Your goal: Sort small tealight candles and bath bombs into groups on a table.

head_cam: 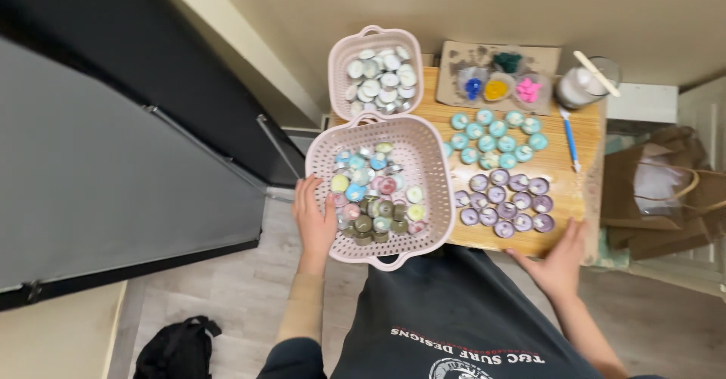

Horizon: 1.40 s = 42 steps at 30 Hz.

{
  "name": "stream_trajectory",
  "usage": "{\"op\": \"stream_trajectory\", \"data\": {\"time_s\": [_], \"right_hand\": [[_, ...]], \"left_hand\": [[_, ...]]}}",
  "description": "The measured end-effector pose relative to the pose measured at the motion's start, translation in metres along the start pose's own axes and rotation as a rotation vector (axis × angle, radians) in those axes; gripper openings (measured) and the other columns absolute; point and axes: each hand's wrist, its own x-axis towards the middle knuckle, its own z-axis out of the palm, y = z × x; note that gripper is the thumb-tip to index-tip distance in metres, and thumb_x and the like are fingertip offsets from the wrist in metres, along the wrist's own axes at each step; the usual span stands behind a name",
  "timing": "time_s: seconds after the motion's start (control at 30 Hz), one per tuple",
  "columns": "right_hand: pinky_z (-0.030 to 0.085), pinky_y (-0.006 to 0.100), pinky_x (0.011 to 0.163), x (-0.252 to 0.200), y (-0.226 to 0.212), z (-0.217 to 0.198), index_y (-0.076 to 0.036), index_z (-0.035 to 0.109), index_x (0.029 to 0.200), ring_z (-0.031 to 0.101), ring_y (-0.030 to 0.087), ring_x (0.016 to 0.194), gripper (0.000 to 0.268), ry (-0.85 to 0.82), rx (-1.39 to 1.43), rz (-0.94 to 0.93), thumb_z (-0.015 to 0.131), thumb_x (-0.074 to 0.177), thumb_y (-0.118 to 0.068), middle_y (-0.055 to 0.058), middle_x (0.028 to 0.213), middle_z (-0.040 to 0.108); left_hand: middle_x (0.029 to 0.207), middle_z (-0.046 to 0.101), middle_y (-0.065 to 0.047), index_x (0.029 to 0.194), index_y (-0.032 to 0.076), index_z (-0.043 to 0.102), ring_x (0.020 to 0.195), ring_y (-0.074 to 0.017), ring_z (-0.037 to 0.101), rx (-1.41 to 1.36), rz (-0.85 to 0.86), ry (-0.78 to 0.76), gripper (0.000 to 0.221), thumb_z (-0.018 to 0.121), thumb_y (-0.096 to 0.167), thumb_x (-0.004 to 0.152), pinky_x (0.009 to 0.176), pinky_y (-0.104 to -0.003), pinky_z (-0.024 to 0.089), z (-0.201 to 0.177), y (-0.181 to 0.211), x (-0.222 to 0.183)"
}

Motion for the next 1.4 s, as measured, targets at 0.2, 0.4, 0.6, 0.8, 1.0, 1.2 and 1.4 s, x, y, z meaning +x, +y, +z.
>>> {"op": "stream_trajectory", "data": {"time_s": [0.2,0.4,0.6,0.8,1.0,1.2,1.4], "right_hand": [[0.017,0.062,0.123,0.026,0.006,0.015,0.012,0.016,0.156,0.016,0.047,0.157,0.150,-0.069,-0.184,-0.109,0.082,0.049,-0.071,0.037,0.164,0.016],[0.017,0.064,0.121,0.051,0.005,0.009,0.011,0.017,0.153,0.016,0.044,0.154,0.151,-0.112,-0.113,-0.236,0.086,0.043,-0.068,0.034,0.161,0.019],[0.019,0.066,0.118,0.076,0.015,0.011,0.010,0.018,0.152,0.019,0.045,0.152,0.146,-0.197,-0.072,-0.370,0.088,0.046,-0.063,0.033,0.161,0.020],[0.021,0.064,0.119,0.096,0.008,0.005,0.009,0.021,0.151,0.022,0.046,0.151,0.141,-0.194,-0.008,-0.372,0.088,0.051,-0.063,0.033,0.159,0.023],[0.022,0.060,0.122,0.123,0.015,0.011,0.007,0.022,0.154,0.023,0.048,0.152,0.132,-0.191,0.087,-0.419,0.088,0.059,-0.056,0.034,0.162,0.021],[0.021,0.060,0.122,0.131,0.006,-0.001,0.005,0.024,0.152,0.023,0.047,0.152,0.130,-0.210,0.092,-0.417,0.089,0.057,-0.054,0.034,0.162,0.020],[0.021,0.060,0.122,0.093,0.031,-0.018,0.006,0.023,0.153,0.020,0.048,0.152,0.126,-0.201,-0.007,-0.403,0.082,0.062,-0.058,0.034,0.161,0.020]], "left_hand": [[0.140,0.057,-0.023,0.129,0.000,0.057,0.132,-0.0423,0.054,-0.225,0.326,-0.106,0.049,0.073,0.023,0.089,0.113,-0.052,0.042,0.053,0.135,-0.040],[0.165,0.037,-0.021,0.156,0.006,0.040,0.156,-0.0399,0.036,-0.221,0.305,-0.501,0.096,0.086,0.042,0.079,0.127,-0.055,0.030,0.160,0.199,-0.067],[0.168,0.008,-0.027,0.161,0.007,0.015,0.157,-0.0430,0.007,0.047,0.085,-0.618,0.140,0.090,0.062,0.057,0.123,-0.062,0.006,0.223,0.170,-0.077],[0.169,0.011,-0.029,0.162,0.005,0.017,0.158,-0.0445,0.011,0.082,0.015,-0.487,0.132,0.087,0.065,0.066,0.123,-0.064,0.007,0.248,0.162,-0.084],[0.169,0.013,-0.029,0.161,0.005,0.023,0.157,-0.0486,0.015,0.017,0.009,-0.416,0.114,0.084,0.053,0.078,0.122,-0.060,0.019,0.259,0.145,-0.074],[0.168,0.016,-0.030,0.157,0.000,0.029,0.157,-0.0487,0.019,0.005,0.025,-0.315,0.101,0.082,0.047,0.085,0.126,-0.055,0.024,0.250,0.148,-0.067],[0.167,0.008,-0.034,0.160,-0.004,0.018,0.154,-0.0522,0.015,0.042,-0.085,-0.415,0.107,0.079,0.045,0.088,0.123,-0.055,0.021,0.222,0.156,-0.106]]}}
